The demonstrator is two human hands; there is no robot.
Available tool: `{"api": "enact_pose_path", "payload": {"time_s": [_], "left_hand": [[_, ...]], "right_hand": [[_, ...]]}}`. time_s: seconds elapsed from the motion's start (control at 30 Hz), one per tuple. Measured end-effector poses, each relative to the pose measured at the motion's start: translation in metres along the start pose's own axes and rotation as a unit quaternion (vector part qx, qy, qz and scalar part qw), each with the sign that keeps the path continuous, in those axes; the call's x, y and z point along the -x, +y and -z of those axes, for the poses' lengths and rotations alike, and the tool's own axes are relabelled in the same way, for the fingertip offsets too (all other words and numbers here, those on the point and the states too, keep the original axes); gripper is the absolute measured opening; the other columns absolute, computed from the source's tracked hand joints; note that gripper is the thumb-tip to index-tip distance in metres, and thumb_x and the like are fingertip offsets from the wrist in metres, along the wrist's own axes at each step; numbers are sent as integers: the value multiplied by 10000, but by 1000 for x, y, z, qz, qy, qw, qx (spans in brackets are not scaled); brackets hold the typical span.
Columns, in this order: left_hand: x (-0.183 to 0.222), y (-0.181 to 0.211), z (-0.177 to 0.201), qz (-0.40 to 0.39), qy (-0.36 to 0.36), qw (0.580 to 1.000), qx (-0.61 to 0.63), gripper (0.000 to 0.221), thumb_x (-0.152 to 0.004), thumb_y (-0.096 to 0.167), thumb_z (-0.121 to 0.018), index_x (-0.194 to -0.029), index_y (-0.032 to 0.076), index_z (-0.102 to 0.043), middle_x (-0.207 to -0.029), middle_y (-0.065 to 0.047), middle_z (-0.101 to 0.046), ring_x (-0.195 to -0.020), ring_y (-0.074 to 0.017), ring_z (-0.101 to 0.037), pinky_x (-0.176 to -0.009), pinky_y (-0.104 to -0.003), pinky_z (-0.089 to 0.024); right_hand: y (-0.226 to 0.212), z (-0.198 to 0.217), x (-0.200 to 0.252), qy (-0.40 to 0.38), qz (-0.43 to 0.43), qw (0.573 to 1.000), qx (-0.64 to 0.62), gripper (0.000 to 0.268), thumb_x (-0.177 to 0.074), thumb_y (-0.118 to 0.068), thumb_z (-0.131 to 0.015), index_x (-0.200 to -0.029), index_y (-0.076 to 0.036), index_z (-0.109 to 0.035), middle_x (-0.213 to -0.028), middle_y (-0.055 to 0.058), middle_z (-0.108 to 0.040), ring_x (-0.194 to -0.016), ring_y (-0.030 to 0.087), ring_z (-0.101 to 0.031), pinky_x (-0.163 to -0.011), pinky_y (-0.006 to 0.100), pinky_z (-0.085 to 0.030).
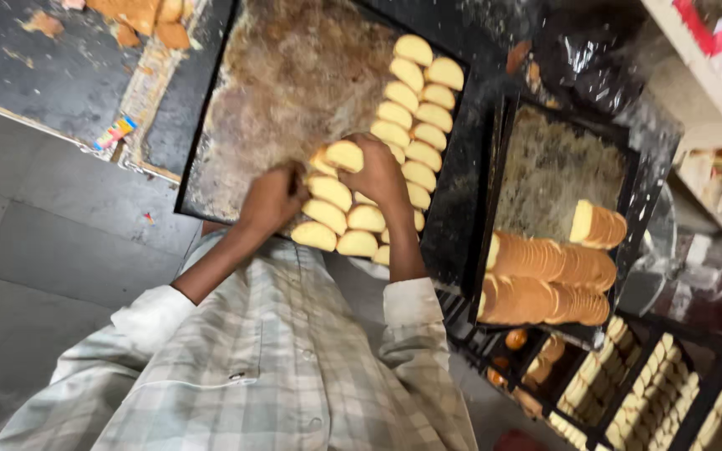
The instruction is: The person organizes baked rusk slices by hand, moving them from one metal tray to another and arranging them in neat rows.
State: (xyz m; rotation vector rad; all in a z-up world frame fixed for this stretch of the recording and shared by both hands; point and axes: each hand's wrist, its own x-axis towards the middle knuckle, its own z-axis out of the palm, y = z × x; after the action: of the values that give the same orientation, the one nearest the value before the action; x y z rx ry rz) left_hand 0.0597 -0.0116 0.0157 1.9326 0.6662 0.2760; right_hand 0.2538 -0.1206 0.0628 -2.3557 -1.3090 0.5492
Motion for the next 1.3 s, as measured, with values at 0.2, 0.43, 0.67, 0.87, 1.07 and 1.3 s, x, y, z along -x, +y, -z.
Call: {"api": "enact_pose_path", "payload": {"time_s": [0.2, 0.43, 0.67, 0.87, 1.07, 1.3], "left_hand": [[-12, -4, -3, 33, 27, 999, -34, 294, -908, 275, -665, -1086, 41, -664, -926, -208, -725, -857, -414, -690, -749, -512, -531], [-36, -5, -15, -13, 49, 997, 53, 243, -873, 194, -649, -998, -12, -680, -917, -229, -701, -828, -405, -699, -756, -475, -553], [-60, -5, -15, 11, 87, 996, 22, 267, -901, 204, -644, -1049, -14, -689, -985, -255, -701, -900, -421, -686, -800, -487, -538], [-87, -8, -22, -41, 76, 996, 7, 315, -878, 209, -662, -1106, -4, -708, -1037, -265, -680, -912, -433, -673, -826, -492, -535], [-86, -5, -22, 46, 27, 995, 81, 349, -895, 244, -631, -1164, 34, -705, -1062, -215, -733, -969, -339, -721, -883, -429, -556], [-104, 8, -14, -21, 70, 997, 3, 481, -891, 222, -657, -1328, 26, -618, -1158, -250, -669, -990, -380, -682, -849, -456, -538]], "right_hand": [[-16, 3, -24, 95, -17, 995, 39, 501, -749, -141, -842, -1198, -40, -646, -1207, 194, -671, -1113, 406, -635, -918, 476, -520], [-18, 9, -23, -3, -17, 999, 42, 535, -724, -115, -830, -1222, -66, -641, -1148, 198, -708, -1084, 417, -654, -886, 475, -523], [4, 16, -56, 120, -2, 992, 48, 510, -809, -132, -809, -1258, -10, -599, -1140, 243, -702, -1055, 427, -665, -869, 488, -536], [11, 13, -57, 5, -32, 995, 98, 595, -814, -165, -815, -1331, -9, -566, -1154, 258, -691, -1071, 424, -660, -862, 502, -532], [20, 31, -72, 111, 13, 993, 34, 551, -833, -155, -795, -1332, -34, -595, -1221, 227, -702, -1113, 405, -669, -907, 476, -539], [16, 30, -80, 40, -38, 997, 55, 412, -977, -206, -659, -1368, -81, -618, -1150, 237, -719, -1043, 404, -693, -863, 491, -534]]}}
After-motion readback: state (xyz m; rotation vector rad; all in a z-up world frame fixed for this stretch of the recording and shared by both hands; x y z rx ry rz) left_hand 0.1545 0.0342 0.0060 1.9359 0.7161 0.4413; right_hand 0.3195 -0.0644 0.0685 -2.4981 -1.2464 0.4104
